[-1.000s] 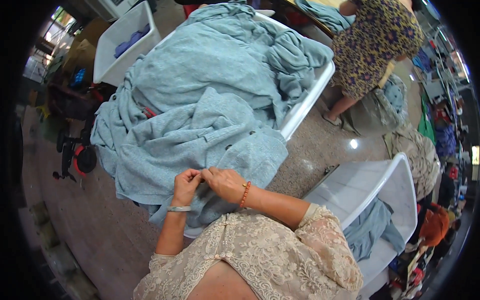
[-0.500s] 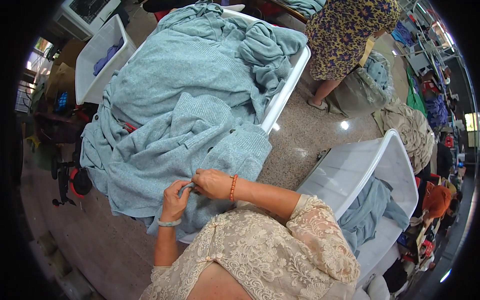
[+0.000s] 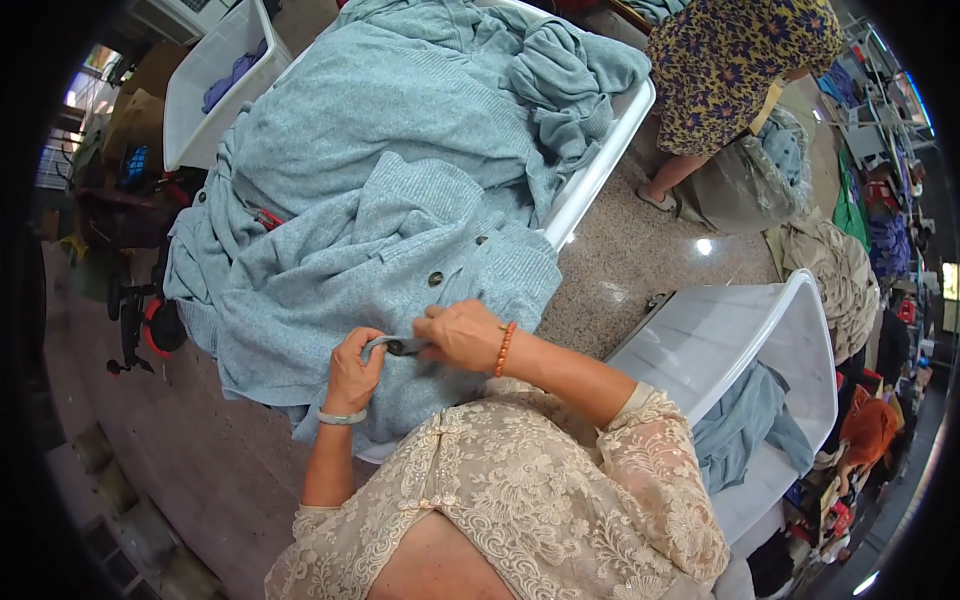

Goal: Inspecting buttons and quality of sweaters in a garment factory.

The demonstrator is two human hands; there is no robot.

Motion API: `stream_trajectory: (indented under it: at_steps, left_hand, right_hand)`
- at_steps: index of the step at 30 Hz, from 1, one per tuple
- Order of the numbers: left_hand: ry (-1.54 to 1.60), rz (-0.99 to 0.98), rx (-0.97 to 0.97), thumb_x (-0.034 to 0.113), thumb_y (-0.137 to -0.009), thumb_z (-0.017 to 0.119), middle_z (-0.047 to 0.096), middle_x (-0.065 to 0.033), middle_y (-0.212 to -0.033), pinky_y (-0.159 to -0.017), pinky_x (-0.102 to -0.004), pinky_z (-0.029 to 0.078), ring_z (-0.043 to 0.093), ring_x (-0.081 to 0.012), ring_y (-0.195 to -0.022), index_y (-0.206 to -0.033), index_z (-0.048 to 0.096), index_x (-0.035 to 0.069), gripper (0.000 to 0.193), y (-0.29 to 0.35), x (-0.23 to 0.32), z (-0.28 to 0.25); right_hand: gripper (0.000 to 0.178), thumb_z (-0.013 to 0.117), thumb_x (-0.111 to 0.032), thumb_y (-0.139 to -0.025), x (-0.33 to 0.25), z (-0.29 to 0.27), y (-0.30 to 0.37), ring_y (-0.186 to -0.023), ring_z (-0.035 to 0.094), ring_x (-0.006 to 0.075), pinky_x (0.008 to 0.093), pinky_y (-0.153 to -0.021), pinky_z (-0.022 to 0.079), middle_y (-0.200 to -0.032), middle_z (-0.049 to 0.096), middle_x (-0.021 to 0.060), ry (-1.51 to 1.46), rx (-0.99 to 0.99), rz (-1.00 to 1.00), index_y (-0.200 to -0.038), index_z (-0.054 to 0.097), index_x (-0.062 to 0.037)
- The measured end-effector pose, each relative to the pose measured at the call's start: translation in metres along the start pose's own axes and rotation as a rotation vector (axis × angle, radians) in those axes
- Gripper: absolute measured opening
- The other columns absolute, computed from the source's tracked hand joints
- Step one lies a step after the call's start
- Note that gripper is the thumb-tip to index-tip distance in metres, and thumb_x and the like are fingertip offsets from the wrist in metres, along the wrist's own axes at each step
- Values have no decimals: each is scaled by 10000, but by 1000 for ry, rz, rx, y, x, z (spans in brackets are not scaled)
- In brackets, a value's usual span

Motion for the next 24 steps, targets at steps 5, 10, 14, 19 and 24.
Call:
stream_trajectory:
  at_steps: [5, 10, 14, 19, 24]
  left_hand:
    - [-268, 216, 94, 16, -780, 569, 576, -133, -887, -767, -403, 430, 547, -334, -889, -916, 603, 39, 143, -18, 23, 1]
    - [-121, 242, -23, 54, -812, 583, 601, -180, -944, -753, -418, 480, 594, -364, -865, -978, 613, 8, 175, -71, 36, 42]
    - [-332, 280, -13, 94, -791, 629, 602, -178, -910, -765, -405, 488, 598, -360, -866, -984, 628, 13, 210, -107, 23, 66]
    - [16, 13, -228, 83, -739, 691, 639, -130, -795, -666, -319, 504, 614, -219, -699, -900, 647, -2, 188, -116, 10, 62]
    - [-85, 6, -119, 74, -750, 691, 648, -94, -719, -597, -293, 497, 617, -160, -618, -883, 615, -9, 175, -107, 11, 66]
  right_hand:
    - [131, 609, -205, -824, 28, -24, 16, -751, 607, 285, 419, -626, 484, -928, 541, 101, 126, 91, 99, -836, 570, -81]
    - [116, 507, -148, -851, 33, -28, 25, -694, 612, 282, 406, -583, 487, -800, 554, 99, 245, 128, 166, -797, 573, -70]
    - [107, 511, -151, -856, 31, -30, 27, -690, 617, 285, 404, -561, 483, -780, 574, 93, 178, 269, 169, -831, 593, -85]
    - [79, 593, -111, -818, 26, -19, 32, -715, 622, 302, 411, -601, 492, -777, 596, 96, -10, 382, 196, -884, 614, -73]
    - [102, 625, -118, -799, 33, -7, 32, -729, 622, 320, 421, -622, 492, -804, 612, 110, -76, 450, 180, -874, 602, -53]
Point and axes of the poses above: each hand's wrist, its own y-axis away from the middle knuckle, its own z-axis out of the palm, x = y × z, the point moved 1 cm from there along -y, towards the middle knuckle
